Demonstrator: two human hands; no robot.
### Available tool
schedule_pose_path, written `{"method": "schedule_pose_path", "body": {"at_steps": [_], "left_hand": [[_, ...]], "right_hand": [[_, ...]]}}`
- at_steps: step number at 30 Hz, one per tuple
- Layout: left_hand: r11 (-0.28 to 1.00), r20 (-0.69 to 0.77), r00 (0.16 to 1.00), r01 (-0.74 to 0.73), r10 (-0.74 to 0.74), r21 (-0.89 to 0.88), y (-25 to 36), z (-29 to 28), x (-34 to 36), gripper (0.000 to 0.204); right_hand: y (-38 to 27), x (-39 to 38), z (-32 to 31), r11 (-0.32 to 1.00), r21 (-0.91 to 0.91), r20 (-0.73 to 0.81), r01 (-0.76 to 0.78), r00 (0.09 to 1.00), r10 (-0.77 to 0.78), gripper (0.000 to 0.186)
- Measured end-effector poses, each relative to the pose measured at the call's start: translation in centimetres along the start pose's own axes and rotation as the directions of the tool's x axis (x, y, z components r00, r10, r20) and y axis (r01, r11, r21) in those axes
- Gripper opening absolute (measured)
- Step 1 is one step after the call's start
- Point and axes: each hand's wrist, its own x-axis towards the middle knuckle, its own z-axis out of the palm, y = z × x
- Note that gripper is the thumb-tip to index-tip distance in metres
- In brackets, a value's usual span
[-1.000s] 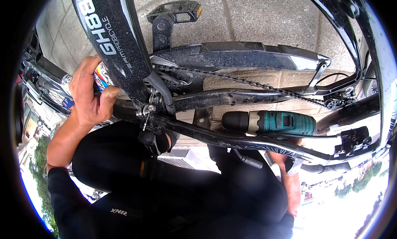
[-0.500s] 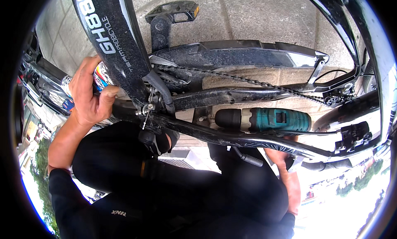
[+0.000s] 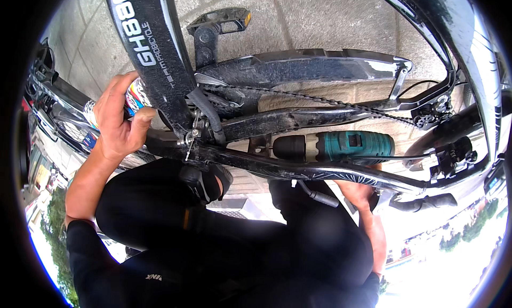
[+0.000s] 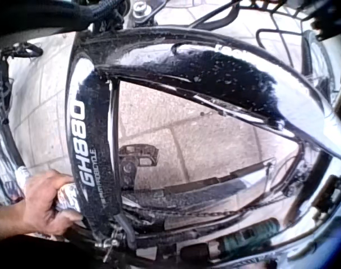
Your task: The person retrieves a drill bit from a toolbox and uses a cordless drill to remove a bolt from the bicycle crankset. They then remove the chain from the chainring and place it on the frame.
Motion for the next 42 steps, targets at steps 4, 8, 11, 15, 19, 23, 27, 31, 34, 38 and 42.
{"method": "schedule_pose_path", "body": {"at_steps": [4, 8, 11, 15, 19, 23, 27, 31, 34, 38, 42], "left_hand": [[0.999, -0.032, 0.999, 0.017, -0.016, 0.030, 0.8, -0.2, -0.4, 0.052], [1.000, -0.043, 0.999, 0.010, -0.010, 0.002, 0.6, -0.2, -0.2, 0.051], [1.000, -0.067, 0.998, -0.001, 0.001, 0.011, 0.5, -0.1, -0.3, 0.051], [0.999, -0.043, 0.999, 0.031, -0.031, 0.016, 0.6, -0.1, -0.9, 0.052], [0.999, -0.084, 0.996, 0.015, -0.012, 0.029, 0.7, 0.0, -1.1, 0.050], [0.999, -0.125, 0.992, 0.012, -0.008, 0.030, 0.7, 0.2, -1.2, 0.049], [1.000, -0.151, 0.988, 0.010, -0.007, 0.017, 1.0, 0.1, -1.4, 0.047], [0.999, -0.166, 0.986, 0.032, -0.025, 0.041, 1.2, 0.5, -1.5, 0.047], [0.999, -0.147, 0.988, 0.041, -0.036, 0.028, 1.3, 0.3, -1.6, 0.047], [0.997, -0.146, 0.989, 0.042, -0.033, 0.062, 1.6, 0.2, -1.2, 0.049], [0.997, -0.134, 0.991, 0.021, -0.011, 0.077, 1.5, 0.2, -1.3, 0.048]], "right_hand": [[-0.2, 1.2, 0.1, 0.906, 0.322, 0.118, -0.275, 0.961, 0.250, 0.020], [-1.1, 1.0, 0.3, 0.928, 0.253, 0.070, -0.273, 0.962, 0.263, 0.018], [-0.9, 0.9, -0.1, 0.920, 0.327, 0.121, -0.216, 0.975, 0.186, 0.014], [-0.7, 1.1, 0.4, 0.843, 0.504, 0.058, -0.187, 0.981, 0.182, 0.012], [-0.2, 0.9, 1.7, 0.833, 0.545, -0.067, -0.093, 0.986, 0.153, 0.010], [0.2, 0.3, 1.3, 0.788, 0.549, 0.029, -0.279, 0.948, 0.316, 0.036], [1.4, -0.9, 0.2, 0.840, 0.411, -0.072, -0.353, 0.907, 0.416, 0.033], [3.9, -2.5, -0.4, 0.823, 0.491, -0.170, -0.286, 0.895, 0.412, 0.021], [3.6, -3.3, 1.3, 0.716, 0.646, -0.092, -0.264, 0.904, 0.417, 0.030], [4.5, -4.1, 2.6, 0.608, 0.692, 0.080, -0.389, 0.879, 0.471, 0.056], [7.5, -5.1, 4.5, 0.498, 0.800, 0.099, -0.336, 0.891, 0.442, 0.042]]}}
